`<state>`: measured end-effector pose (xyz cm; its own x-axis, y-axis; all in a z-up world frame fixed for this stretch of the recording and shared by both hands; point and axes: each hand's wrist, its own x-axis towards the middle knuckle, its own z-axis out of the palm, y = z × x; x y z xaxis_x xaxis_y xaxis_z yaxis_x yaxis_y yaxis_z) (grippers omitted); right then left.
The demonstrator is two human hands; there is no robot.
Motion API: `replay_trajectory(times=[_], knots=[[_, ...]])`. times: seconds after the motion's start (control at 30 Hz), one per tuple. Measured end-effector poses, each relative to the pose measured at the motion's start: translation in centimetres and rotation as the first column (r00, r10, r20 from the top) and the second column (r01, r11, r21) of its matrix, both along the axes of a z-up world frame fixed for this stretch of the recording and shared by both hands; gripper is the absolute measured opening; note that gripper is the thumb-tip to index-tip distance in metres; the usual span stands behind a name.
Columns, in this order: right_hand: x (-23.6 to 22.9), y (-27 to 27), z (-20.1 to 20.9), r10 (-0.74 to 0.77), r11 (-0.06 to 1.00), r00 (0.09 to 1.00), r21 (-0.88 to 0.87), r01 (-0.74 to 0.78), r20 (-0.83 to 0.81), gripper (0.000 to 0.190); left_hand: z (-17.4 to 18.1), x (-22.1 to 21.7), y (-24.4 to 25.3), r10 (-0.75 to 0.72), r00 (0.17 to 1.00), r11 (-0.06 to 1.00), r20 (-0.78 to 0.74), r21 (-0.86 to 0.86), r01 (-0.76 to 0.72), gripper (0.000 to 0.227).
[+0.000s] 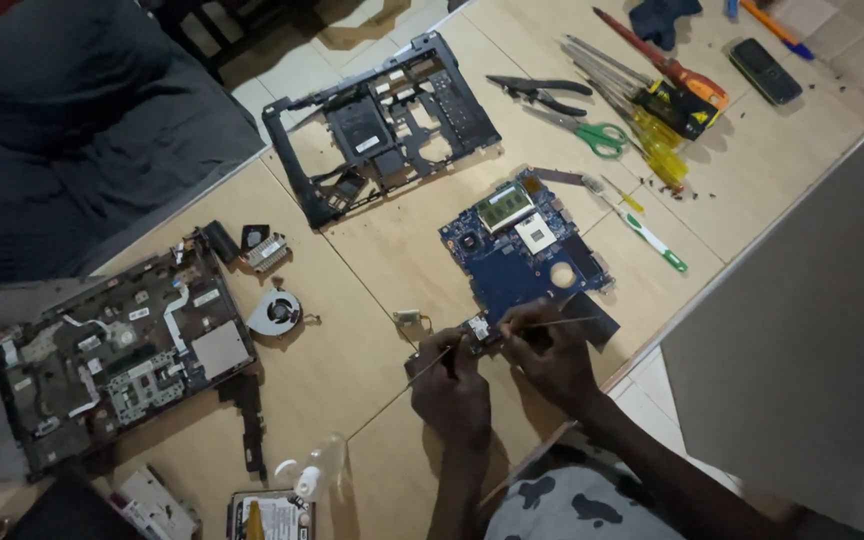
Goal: The person uses a thin metal tool to work on a small electronic component held in their hands. The workspace contains a disassembled laptop, a motherboard, and various tools.
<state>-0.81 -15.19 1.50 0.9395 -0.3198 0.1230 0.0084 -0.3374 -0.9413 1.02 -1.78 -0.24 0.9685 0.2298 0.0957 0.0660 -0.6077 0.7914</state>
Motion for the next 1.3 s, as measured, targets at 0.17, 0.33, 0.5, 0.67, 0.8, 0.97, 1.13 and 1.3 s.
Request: replay_trajectory(times=[0.17,0.33,0.5,0.67,0.8,0.97,1.13,1.3], knots=[[0.4,0.0,-0.1,-0.011,0.999,0.996,0.045,0.008,0.087,0.011,-0.4,0.3,-0.3,0.001,0.97,1.0,0.244,0.011,-0.003,0.003],[0.8,-0.1,-0.5,-0.038,0.999,0.984,0.045,0.031,0.173,0.014,-1.0,0.6,-0.4,0.044,0.958,0.996,0.282,-0.091,-0.02,0.015],[0.4,-0.4,-1.2,-0.014,1.0,0.987,0.0,0.015,0.162,0.016,-0.8,0.7,-0.2,0.066,0.965,0.995,0.253,0.049,-0.081,0.007],[0.5,-0.5,-0.9,-0.015,0.996,0.987,0.09,0.0,0.162,0.016,-2.0,0.8,0.2,0.046,0.957,0.996,0.286,0.066,-0.067,0.009],[0.7,-0.2,0.0,-0.017,0.998,0.984,0.064,0.005,0.175,0.015,-2.1,0.7,0.1,0.015,0.935,0.995,0.354,0.09,-0.05,0.007],[1.1,-0.4,-0.5,0.007,1.0,0.977,0.02,-0.012,0.213,0.015,-1.3,0.9,0.2,-0.029,0.935,0.998,0.354,0.066,0.006,0.01],[0.7,-0.1,0.0,-0.007,1.0,0.972,0.028,0.001,0.236,0.014,1.0,0.3,0.4,-0.093,0.958,0.996,0.272,0.036,0.087,0.015],[0.6,-0.9,-1.3,0.064,0.993,0.966,-0.108,-0.037,0.252,0.018,-0.4,0.9,0.1,-0.134,0.88,0.893,0.456,0.441,-0.093,0.019]])
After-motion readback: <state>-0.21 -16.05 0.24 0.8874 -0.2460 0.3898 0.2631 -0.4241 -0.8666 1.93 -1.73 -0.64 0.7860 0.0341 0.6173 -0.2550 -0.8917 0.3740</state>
